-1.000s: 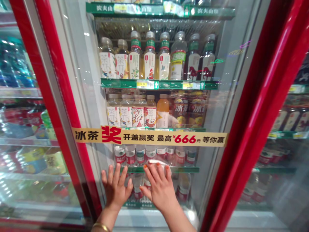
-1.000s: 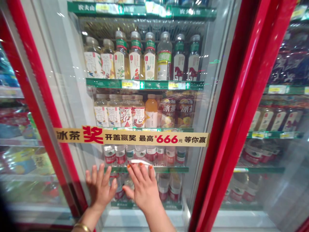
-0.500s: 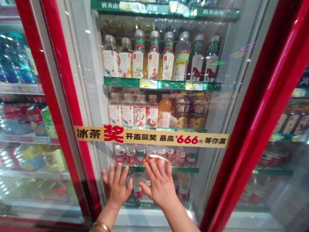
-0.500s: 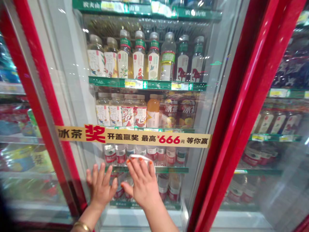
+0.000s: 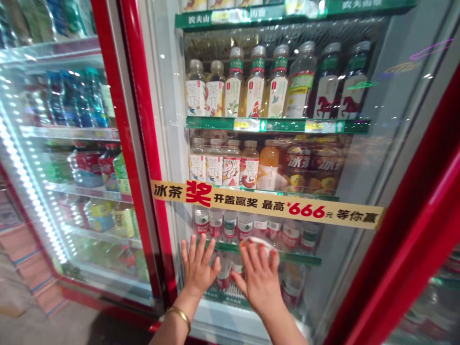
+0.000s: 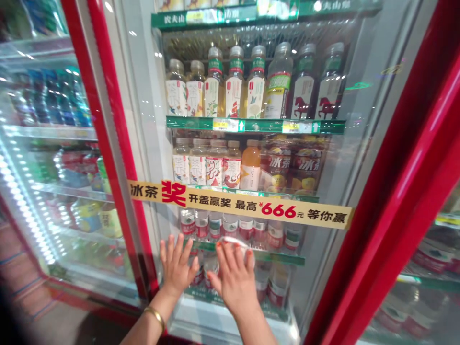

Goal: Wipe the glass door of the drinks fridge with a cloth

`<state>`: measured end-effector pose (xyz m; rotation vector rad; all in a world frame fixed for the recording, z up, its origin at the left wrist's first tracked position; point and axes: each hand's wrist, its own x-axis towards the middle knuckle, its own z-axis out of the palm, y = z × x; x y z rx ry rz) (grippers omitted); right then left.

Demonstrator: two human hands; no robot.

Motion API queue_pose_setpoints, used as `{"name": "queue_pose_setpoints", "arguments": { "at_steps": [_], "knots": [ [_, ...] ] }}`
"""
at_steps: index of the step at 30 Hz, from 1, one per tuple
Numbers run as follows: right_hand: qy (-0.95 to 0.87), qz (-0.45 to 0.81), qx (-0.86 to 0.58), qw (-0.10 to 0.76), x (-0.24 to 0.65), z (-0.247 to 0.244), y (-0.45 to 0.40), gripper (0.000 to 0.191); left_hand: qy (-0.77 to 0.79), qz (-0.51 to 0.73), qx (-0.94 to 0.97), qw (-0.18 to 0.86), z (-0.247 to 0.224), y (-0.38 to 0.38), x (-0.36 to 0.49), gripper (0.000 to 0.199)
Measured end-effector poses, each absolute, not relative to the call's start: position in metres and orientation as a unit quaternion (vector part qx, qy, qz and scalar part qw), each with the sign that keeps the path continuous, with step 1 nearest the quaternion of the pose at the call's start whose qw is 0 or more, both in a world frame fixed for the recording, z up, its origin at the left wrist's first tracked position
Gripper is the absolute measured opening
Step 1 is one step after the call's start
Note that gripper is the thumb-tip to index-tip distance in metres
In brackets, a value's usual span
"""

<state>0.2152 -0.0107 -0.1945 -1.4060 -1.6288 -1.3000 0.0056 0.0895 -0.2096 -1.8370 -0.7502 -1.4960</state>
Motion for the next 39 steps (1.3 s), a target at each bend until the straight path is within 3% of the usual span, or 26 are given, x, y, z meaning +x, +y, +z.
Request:
{"name": "queue_pose_setpoints", "arguments": {
  "at_steps": [2, 4, 10, 13, 18, 21, 25, 28, 33, 36, 39],
  "knots": [
    [-0.667, -0.506, -0.478, 0.267, 0.215, -0.222, -0.021, 0.067, -0.299, -0.569, -0.697, 0.318, -0.218, 0.09, 0.001, 0.083],
    [-0.636, -0.499, -0.514, 0.286, 0.24, -0.23, -0.036, 0.069, -0.321, -0.56, -0.695, 0.315, -0.229, 0.091, -0.004, 0.086],
    [-0.429, -0.377, -0.662, 0.486, 0.279, -0.14, -0.028, 0.082, -0.339, -0.566, -0.673, 0.334, -0.248, 0.097, -0.004, 0.082],
    [-0.515, -0.419, -0.607, 0.438, 0.219, -0.129, 0.002, 0.088, -0.339, -0.559, -0.679, 0.333, -0.247, 0.097, -0.003, 0.08],
    [-0.71, -0.473, -0.442, 0.278, 0.171, -0.186, 0.005, 0.074, -0.335, -0.556, -0.682, 0.336, -0.247, 0.097, -0.006, 0.079],
    [-0.626, -0.466, -0.537, 0.321, 0.212, -0.183, -0.013, 0.079, -0.335, -0.556, -0.684, 0.332, -0.25, 0.098, -0.005, 0.08],
    [-0.484, -0.439, -0.629, 0.421, 0.233, -0.126, -0.006, 0.082, -0.345, -0.561, -0.676, 0.332, -0.252, 0.099, -0.002, 0.079],
    [-0.583, -0.466, -0.558, 0.363, 0.196, -0.115, 0.013, 0.084, -0.355, -0.555, -0.674, 0.335, -0.257, 0.098, -0.002, 0.079],
    [-0.771, -0.485, -0.357, 0.208, 0.193, -0.184, -0.004, 0.064, -0.437, -0.556, -0.638, 0.305, -0.286, 0.095, -0.003, 0.089],
    [-0.737, -0.481, -0.422, 0.218, 0.236, -0.199, -0.023, 0.056, -0.452, -0.552, -0.639, 0.287, -0.306, 0.097, -0.001, 0.089],
    [-0.633, -0.452, -0.554, 0.297, 0.24, -0.163, -0.015, 0.072, -0.439, -0.563, -0.639, 0.285, -0.315, 0.1, 0.0, 0.088]
  ]
}}
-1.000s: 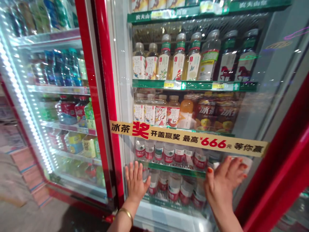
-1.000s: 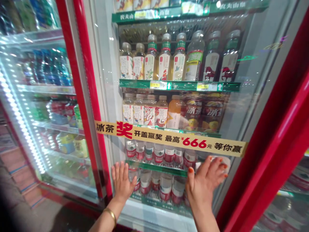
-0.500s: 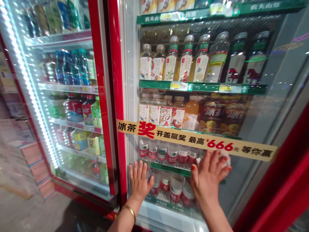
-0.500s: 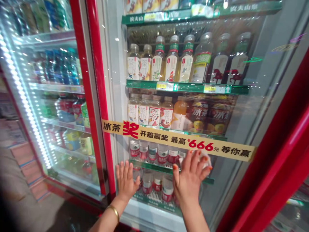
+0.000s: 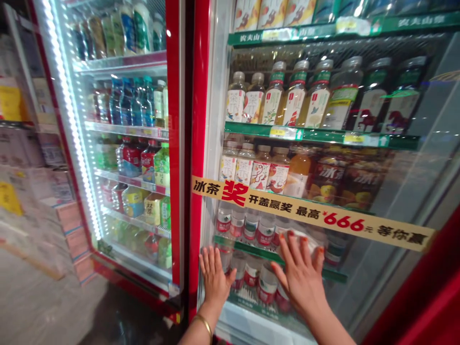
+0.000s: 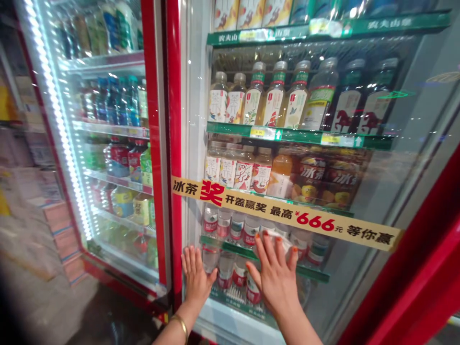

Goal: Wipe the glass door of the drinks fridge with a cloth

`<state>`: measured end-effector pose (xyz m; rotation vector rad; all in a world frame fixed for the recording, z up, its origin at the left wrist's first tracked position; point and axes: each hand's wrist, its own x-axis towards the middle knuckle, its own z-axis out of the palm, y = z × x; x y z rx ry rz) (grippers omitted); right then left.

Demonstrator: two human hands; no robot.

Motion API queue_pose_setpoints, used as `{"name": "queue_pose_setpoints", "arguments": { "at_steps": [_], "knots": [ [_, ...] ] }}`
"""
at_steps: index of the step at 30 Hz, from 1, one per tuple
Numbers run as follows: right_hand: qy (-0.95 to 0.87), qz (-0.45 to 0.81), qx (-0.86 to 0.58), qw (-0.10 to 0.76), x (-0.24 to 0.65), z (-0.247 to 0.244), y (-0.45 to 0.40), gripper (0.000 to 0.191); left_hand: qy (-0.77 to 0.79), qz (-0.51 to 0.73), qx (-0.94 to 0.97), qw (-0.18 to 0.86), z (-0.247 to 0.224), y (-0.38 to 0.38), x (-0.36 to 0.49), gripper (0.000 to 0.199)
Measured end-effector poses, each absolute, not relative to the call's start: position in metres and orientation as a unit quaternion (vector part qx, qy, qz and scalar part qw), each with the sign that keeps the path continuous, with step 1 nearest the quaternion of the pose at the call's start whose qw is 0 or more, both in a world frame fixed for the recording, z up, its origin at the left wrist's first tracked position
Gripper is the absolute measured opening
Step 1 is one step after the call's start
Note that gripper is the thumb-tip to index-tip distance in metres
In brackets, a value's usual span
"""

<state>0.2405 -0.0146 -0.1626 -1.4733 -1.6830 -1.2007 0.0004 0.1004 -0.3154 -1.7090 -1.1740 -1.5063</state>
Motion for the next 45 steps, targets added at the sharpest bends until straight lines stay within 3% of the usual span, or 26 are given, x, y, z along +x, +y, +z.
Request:
{"name": "queue_pose_setpoints", "arguments": {
  "at_steps": [2, 5, 10, 13, 16, 19, 21, 26, 28, 31, 34, 36, 39, 42, 45],
  "knots": [
    [-0.599, -0.428, -0.588, 0.336, 0.21, -0.131, 0.005, 0.078, -0.44, -0.566, -0.639, 0.279, -0.318, 0.102, 0.0, 0.089],
    [-0.675, -0.409, -0.518, 0.329, 0.145, -0.112, 0.033, 0.074, -0.446, -0.56, -0.643, 0.273, -0.322, 0.104, -0.002, 0.091],
    [-0.782, -0.421, -0.38, 0.258, 0.131, -0.158, 0.025, 0.065, -0.444, -0.557, -0.642, 0.284, -0.325, 0.105, -0.005, 0.088],
    [-0.687, -0.461, -0.469, 0.309, 0.188, -0.159, 0.002, 0.071, -0.431, -0.563, -0.645, 0.284, -0.32, 0.104, -0.003, 0.088],
    [-0.535, -0.433, -0.6, 0.408, 0.23, -0.116, -0.007, 0.078, -0.423, -0.57, -0.643, 0.288, -0.317, 0.101, -0.002, 0.09],
    [-0.49, -0.409, -0.618, 0.459, 0.213, -0.079, 0.01, 0.08, -0.427, -0.572, -0.639, 0.285, -0.317, 0.102, -0.002, 0.089],
    [-0.558, -0.427, -0.574, 0.42, 0.175, -0.081, 0.028, 0.081, -0.429, -0.57, -0.641, 0.284, -0.32, 0.104, -0.002, 0.09],
    [-0.736, -0.45, -0.419, 0.284, 0.12, -0.144, 0.039, 0.073, -0.426, -0.567, -0.639, 0.298, -0.323, 0.109, -0.006, 0.094],
    [-0.718, -0.442, -0.456, 0.286, 0.152, -0.154, 0.022, 0.073, -0.422, -0.563, -0.648, 0.291, -0.32, 0.104, -0.011, 0.092],
    [-0.58, -0.424, -0.595, 0.361, 0.237, -0.126, -0.011, 0.079, -0.427, -0.557, -0.667, 0.251, -0.306, 0.089, -0.021, 0.083],
    [-0.423, -0.391, -0.67, 0.469, 0.297, -0.079, -0.027, 0.081, -0.427, -0.589, -0.655, 0.205, -0.27, 0.07, -0.023, 0.068],
    [-0.397, -0.396, -0.667, 0.492, 0.294, -0.063, -0.024, 0.084, -0.397, -0.624, -0.64, 0.209, -0.227, 0.06, -0.015, 0.064],
    [-0.518, -0.448, -0.603, 0.409, 0.248, -0.079, -0.01, 0.086, -0.311, -0.647, -0.643, 0.266, -0.143, 0.056, 0.004, 0.072],
    [-0.657, -0.488, -0.497, 0.288, 0.223, -0.11, -0.008, 0.074, -0.249, -0.632, -0.652, 0.337, -0.062, 0.066, 0.016, 0.081],
    [-0.632, -0.518, -0.505, 0.278, 0.259, -0.105, -0.022, 0.071, -0.235, -0.595, -0.676, 0.366, -0.011, 0.087, 0.013, 0.081]
  ]
}}
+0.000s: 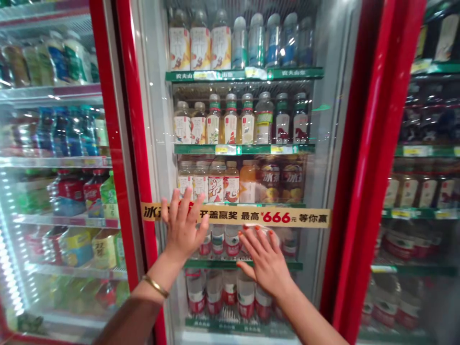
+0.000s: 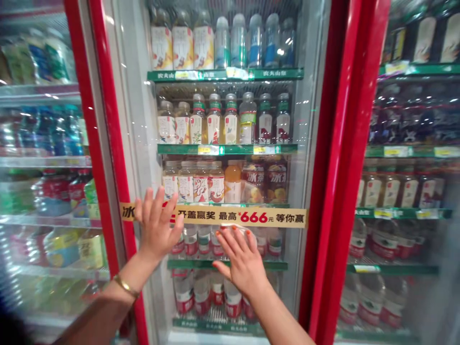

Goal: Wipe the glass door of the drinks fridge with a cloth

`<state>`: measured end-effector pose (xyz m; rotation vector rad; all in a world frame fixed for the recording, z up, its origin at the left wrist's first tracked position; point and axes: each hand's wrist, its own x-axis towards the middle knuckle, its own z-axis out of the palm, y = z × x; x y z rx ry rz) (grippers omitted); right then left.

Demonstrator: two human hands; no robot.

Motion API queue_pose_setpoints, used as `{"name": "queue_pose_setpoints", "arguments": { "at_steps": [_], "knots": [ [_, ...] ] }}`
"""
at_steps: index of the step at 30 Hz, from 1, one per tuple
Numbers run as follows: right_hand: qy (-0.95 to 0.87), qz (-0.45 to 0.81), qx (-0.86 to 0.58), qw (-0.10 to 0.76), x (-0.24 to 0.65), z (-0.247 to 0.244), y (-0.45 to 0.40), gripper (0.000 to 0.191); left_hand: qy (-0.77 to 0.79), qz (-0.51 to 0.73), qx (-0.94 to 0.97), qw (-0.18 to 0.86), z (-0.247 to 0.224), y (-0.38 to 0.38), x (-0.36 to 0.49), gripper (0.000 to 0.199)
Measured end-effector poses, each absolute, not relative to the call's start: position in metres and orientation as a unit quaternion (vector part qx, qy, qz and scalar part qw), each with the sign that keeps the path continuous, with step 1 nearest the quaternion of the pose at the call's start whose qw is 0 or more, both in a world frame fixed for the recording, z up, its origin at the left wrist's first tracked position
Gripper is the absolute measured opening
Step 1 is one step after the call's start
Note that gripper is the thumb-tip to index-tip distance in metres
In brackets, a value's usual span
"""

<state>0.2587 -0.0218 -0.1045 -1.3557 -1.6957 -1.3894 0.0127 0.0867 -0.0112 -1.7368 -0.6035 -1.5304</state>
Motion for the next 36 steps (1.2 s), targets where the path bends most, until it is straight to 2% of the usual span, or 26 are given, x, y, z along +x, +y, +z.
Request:
{"name": "queue_pose_setpoints", "arguments": {
  "at_steps": [4, 6, 8, 12, 14, 16, 19, 21, 23, 27, 29, 31, 34, 36],
  "knots": [
    [-0.467, -0.457, -0.632, 0.416, 0.32, -0.037, -0.039, 0.079, -0.237, -0.56, -0.712, 0.351, 0.005, 0.11, 0.005, 0.082],
    [-0.429, -0.441, -0.653, 0.442, 0.319, -0.015, -0.037, 0.081, -0.236, -0.56, -0.713, 0.349, 0.003, 0.113, 0.004, 0.082],
    [-0.482, -0.457, -0.631, 0.402, 0.299, -0.015, -0.03, 0.084, -0.235, -0.563, -0.711, 0.351, 0.0, 0.113, 0.005, 0.08],
    [-0.712, -0.453, -0.494, 0.208, 0.271, -0.044, -0.026, 0.091, -0.228, -0.563, -0.708, 0.36, 0.001, 0.112, 0.006, 0.08],
    [-0.728, -0.437, -0.498, 0.176, 0.287, -0.03, -0.032, 0.088, -0.227, -0.562, -0.707, 0.363, 0.002, 0.112, 0.006, 0.081],
    [-0.652, -0.44, -0.571, 0.236, 0.313, 0.012, -0.038, 0.083, -0.226, -0.563, -0.707, 0.363, 0.002, 0.112, 0.006, 0.081],
    [-0.489, -0.449, -0.638, 0.389, 0.334, 0.081, -0.033, 0.084, -0.227, -0.564, -0.707, 0.359, 0.002, 0.111, 0.007, 0.083],
    [-0.469, -0.463, -0.621, 0.425, 0.32, 0.094, -0.024, 0.086, -0.235, -0.562, -0.71, 0.353, 0.002, 0.108, 0.007, 0.085],
    [-0.565, -0.491, -0.555, 0.362, 0.292, 0.07, -0.017, 0.089, -0.238, -0.559, -0.713, 0.349, 0.003, 0.107, 0.007, 0.086],
    [-0.788, -0.504, -0.336, 0.11, 0.264, -0.002, -0.021, 0.09, -0.227, -0.568, -0.709, 0.351, 0.004, 0.106, 0.007, 0.085],
    [-0.788, -0.508, -0.336, 0.086, 0.282, 0.006, -0.029, 0.084, -0.227, -0.569, -0.707, 0.353, 0.004, 0.106, 0.007, 0.085],
    [-0.725, -0.523, -0.419, 0.157, 0.31, 0.049, -0.035, 0.079, -0.228, -0.569, -0.706, 0.356, 0.004, 0.107, 0.008, 0.084],
    [-0.576, -0.514, -0.552, 0.316, 0.337, 0.127, -0.033, 0.08, -0.226, -0.572, -0.702, 0.359, 0.003, 0.107, 0.009, 0.084],
    [-0.513, -0.504, -0.582, 0.379, 0.335, 0.147, -0.029, 0.083, -0.227, -0.574, -0.699, 0.361, 0.003, 0.107, 0.009, 0.085]
  ]
}}
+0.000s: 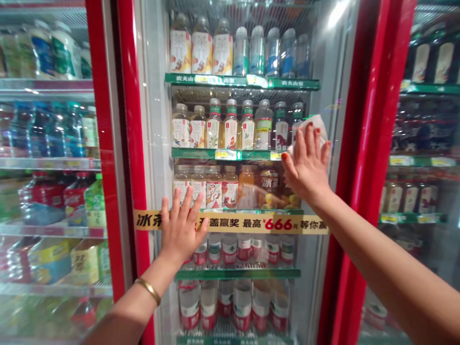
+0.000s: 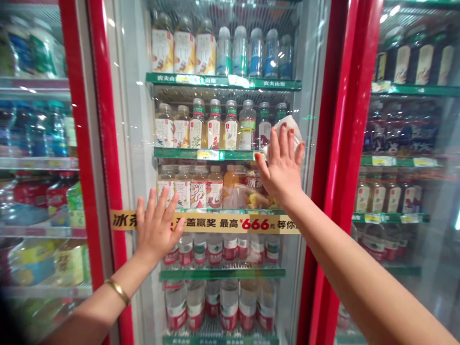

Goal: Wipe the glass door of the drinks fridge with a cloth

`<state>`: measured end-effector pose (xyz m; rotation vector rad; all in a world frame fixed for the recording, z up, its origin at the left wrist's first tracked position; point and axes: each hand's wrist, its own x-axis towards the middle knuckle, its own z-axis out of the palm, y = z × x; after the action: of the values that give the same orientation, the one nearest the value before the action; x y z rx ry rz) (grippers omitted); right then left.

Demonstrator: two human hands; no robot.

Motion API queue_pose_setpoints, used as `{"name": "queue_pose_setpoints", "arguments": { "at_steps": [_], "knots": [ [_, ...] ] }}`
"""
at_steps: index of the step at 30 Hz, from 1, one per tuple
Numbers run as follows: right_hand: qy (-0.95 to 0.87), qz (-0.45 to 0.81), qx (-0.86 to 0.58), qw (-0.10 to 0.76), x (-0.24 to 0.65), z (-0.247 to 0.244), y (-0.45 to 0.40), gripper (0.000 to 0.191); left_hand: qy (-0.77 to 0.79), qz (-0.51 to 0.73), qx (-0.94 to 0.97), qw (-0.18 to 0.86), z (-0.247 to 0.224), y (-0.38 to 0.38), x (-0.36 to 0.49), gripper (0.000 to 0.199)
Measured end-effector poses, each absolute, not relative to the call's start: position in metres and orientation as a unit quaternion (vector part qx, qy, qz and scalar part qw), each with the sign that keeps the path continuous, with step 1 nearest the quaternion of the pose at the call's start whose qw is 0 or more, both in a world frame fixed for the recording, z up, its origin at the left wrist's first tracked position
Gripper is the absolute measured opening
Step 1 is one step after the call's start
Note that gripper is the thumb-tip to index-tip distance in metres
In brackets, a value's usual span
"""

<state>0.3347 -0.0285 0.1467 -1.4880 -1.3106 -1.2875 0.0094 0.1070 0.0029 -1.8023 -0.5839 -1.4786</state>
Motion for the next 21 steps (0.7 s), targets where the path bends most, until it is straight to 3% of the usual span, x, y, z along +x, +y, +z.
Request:
{"name": "queue_pose_setpoints", "arguments": {
  "at_steps": [2, 6, 7, 9, 12, 14, 16, 21],
  "knots": [
    [-0.561, -0.524, -0.542, 0.343, 0.318, 0.13, -0.024, 0.087, -0.229, -0.573, -0.699, 0.362, 0.002, 0.107, 0.009, 0.086],
    [-0.782, -0.553, -0.281, 0.057, 0.287, 0.077, -0.017, 0.081, -0.232, -0.571, -0.701, 0.359, 0.001, 0.108, 0.009, 0.085],
    [-0.795, -0.549, -0.255, 0.025, 0.285, 0.08, -0.016, 0.079, -0.234, -0.57, -0.701, 0.358, 0.001, 0.109, 0.009, 0.085],
    [-0.771, -0.553, -0.308, 0.062, 0.285, 0.114, -0.014, 0.079, -0.239, -0.569, -0.701, 0.357, 0.001, 0.109, 0.009, 0.085],
    [-0.645, -0.544, -0.479, 0.242, 0.282, 0.192, -0.006, 0.081, -0.239, -0.568, -0.7, 0.361, 0.0, 0.109, 0.009, 0.085],
    [-0.585, -0.534, -0.521, 0.317, 0.271, 0.217, 0.002, 0.083, -0.236, -0.568, -0.701, 0.361, 0.0, 0.11, 0.009, 0.085],
    [-0.622, -0.544, -0.48, 0.296, 0.255, 0.202, 0.01, 0.086, -0.235, -0.567, -0.703, 0.358, 0.0, 0.11, 0.008, 0.085],
    [-0.792, -0.541, -0.27, 0.082, 0.236, 0.113, 0.014, 0.083, -0.223, -0.569, -0.703, 0.365, 0.0, 0.109, 0.008, 0.085]
  ]
}}
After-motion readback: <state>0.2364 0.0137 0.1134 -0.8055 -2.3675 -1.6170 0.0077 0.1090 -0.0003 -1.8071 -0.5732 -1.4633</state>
